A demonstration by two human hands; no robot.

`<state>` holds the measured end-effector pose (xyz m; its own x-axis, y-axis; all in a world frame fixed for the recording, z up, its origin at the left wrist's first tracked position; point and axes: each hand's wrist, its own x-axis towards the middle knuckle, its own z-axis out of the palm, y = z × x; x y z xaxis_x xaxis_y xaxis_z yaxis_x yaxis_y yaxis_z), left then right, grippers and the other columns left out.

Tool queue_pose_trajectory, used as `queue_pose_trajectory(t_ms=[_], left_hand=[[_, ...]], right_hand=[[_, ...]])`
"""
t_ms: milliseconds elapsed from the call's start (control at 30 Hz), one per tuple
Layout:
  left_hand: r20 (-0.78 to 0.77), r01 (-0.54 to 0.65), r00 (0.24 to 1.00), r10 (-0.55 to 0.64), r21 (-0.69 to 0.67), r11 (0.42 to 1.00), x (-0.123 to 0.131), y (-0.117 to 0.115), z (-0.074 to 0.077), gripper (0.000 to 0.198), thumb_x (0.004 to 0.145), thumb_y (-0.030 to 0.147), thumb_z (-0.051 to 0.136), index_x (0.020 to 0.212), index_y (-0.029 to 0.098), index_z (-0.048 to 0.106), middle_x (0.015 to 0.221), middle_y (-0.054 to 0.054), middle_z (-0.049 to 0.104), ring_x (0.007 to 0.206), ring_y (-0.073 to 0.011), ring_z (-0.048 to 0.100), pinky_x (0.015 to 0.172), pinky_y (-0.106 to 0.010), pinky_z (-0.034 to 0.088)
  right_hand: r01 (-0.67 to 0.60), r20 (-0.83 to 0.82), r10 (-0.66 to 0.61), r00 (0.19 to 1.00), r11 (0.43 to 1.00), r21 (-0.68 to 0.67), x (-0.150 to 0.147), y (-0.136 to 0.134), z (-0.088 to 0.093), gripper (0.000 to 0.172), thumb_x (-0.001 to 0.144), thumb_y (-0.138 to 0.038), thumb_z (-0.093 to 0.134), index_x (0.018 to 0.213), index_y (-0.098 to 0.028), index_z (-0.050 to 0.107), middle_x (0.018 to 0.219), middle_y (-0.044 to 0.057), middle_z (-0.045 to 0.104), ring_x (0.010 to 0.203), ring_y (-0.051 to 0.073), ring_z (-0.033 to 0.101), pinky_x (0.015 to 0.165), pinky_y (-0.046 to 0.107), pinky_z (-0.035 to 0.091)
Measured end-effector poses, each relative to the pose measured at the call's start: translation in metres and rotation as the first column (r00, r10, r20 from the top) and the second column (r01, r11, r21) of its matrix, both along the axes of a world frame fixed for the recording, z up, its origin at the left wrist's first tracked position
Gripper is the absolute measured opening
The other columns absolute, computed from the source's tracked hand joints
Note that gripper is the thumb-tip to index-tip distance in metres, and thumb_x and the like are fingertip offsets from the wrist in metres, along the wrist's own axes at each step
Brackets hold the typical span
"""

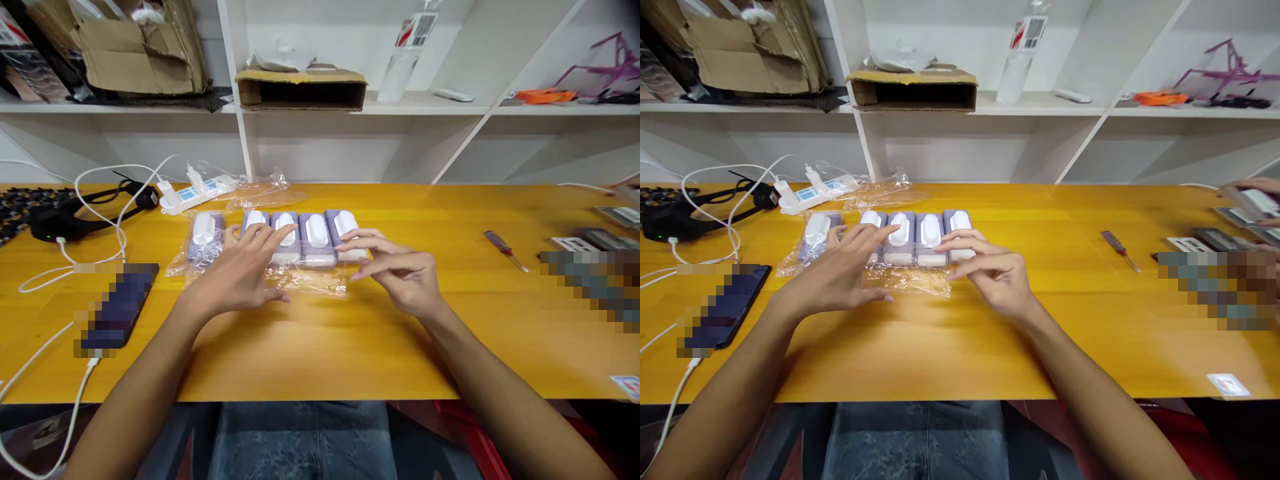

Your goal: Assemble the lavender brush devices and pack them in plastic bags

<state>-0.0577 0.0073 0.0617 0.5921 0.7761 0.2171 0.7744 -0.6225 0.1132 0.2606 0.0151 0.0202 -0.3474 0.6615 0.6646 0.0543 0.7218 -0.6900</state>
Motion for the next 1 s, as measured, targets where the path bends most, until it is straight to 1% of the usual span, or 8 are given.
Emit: queue_pose_trajectory(t_ms=[100, 167, 267, 367, 633, 767, 867, 1000], left_hand=[[-0.018, -0.013, 1.0, 0.013, 0.012, 1.0, -0.001, 0.001, 0.0, 0.112, 0.089, 0.052, 0.089, 0.177, 0.031, 0.023, 0.151, -0.017, 0.064, 0.14, -0.0442, 0.058, 0.123, -0.075, 0.035], [-0.024, -0.011, 1.0, 0.011, 0.024, 1.0, -0.001, 0.0, 0.0, 0.11, 0.09, 0.051, 0.088, 0.177, 0.031, 0.023, 0.152, -0.018, 0.064, 0.141, -0.0441, 0.058, 0.124, -0.075, 0.034], [-0.029, -0.014, 0.999, 0.016, 0.045, 0.999, 0.0, -0.001, 0.0, 0.11, 0.091, 0.05, 0.088, 0.177, 0.03, 0.023, 0.152, -0.018, 0.064, 0.142, -0.0446, 0.057, 0.124, -0.075, 0.033], [-0.041, -0.015, 0.999, 0.017, 0.063, 0.998, 0.0, -0.001, -0.002, 0.11, 0.089, 0.05, 0.089, 0.176, 0.028, 0.025, 0.152, -0.019, 0.064, 0.141, -0.0448, 0.058, 0.124, -0.075, 0.034], [-0.06, -0.023, 0.998, 0.026, 0.045, 0.999, 0.002, -0.002, -0.002, 0.109, 0.089, 0.045, 0.089, 0.176, 0.029, 0.025, 0.152, -0.018, 0.063, 0.145, -0.0445, 0.056, 0.126, -0.077, 0.029], [-0.077, -0.024, 0.997, 0.023, -0.002, 1.0, 0.008, -0.006, -0.001, 0.106, 0.09, 0.043, 0.089, 0.175, 0.028, 0.027, 0.155, -0.018, 0.062, 0.15, -0.0445, 0.053, 0.128, -0.076, 0.027], [-0.097, -0.01, 0.995, 0.01, 0.001, 1.0, 0.01, -0.009, 0.0, 0.104, 0.093, 0.043, 0.087, 0.175, 0.027, 0.026, 0.156, -0.019, 0.061, 0.152, -0.0433, 0.051, 0.128, -0.073, 0.027], [-0.091, -0.016, 0.996, 0.018, 0.023, 1.0, 0.008, -0.008, 0.001, 0.104, 0.094, 0.046, 0.087, 0.174, 0.027, 0.024, 0.157, -0.019, 0.061, 0.149, -0.0424, 0.053, 0.125, -0.071, 0.03]], right_hand=[[0.223, -0.002, -0.224, 0.975, 0.971, -0.083, 0.008, 0.017, -0.014, 0.026, 0.104, -0.031, 0.073, 0.122, -0.044, 0.087, 0.14, 0.004, 0.079, 0.137, 0.035, 0.071, 0.126, 0.066, 0.049], [0.413, 0.15, -0.406, 0.901, 0.911, -0.013, 0.011, 0.033, -0.03, 0.04, 0.1, -0.04, 0.077, 0.139, -0.036, 0.081, 0.152, 0.011, 0.072, 0.147, 0.038, 0.063, 0.129, 0.068, 0.044], [0.487, 0.37, -0.46, 0.807, 0.873, 0.023, 0.01, 0.054, -0.052, 0.069, 0.096, -0.053, 0.077, 0.158, -0.025, 0.067, 0.175, 0.02, 0.051, 0.162, 0.044, 0.047, 0.133, 0.072, 0.035], [0.52, 0.444, -0.476, 0.759, 0.854, 0.027, 0.005, 0.068, -0.062, 0.065, 0.103, -0.059, 0.066, 0.156, -0.022, 0.068, 0.179, 0.021, 0.045, 0.166, 0.044, 0.042, 0.136, 0.07, 0.031], [0.595, 0.524, -0.523, 0.673, 0.803, 0.036, 0.014, 0.063, -0.046, 0.049, 0.091, -0.051, 0.077, 0.13, -0.022, 0.068, 0.172, 0.022, 0.049, 0.157, 0.047, 0.052, 0.13, 0.065, 0.043], [0.657, 0.681, -0.468, 0.563, 0.754, -0.024, 0.025, 0.051, -0.034, 0.085, 0.088, -0.045, 0.078, 0.163, -0.024, 0.046, 0.175, 0.024, 0.04, 0.152, 0.05, 0.056, 0.124, 0.065, 0.049], [0.733, 0.81, -0.411, 0.418, 0.679, -0.034, 0.029, 0.046, -0.025, 0.107, 0.089, -0.049, 0.077, 0.177, -0.019, 0.024, 0.163, 0.029, 0.054, 0.149, 0.054, 0.057, 0.12, 0.069, 0.05], [0.785, 0.838, -0.387, 0.385, 0.614, -0.077, 0.036, 0.047, -0.019, 0.115, 0.084, -0.051, 0.082, 0.176, -0.01, 0.025, 0.155, 0.033, 0.062, 0.142, 0.055, 0.061, 0.114, 0.066, 0.054]])
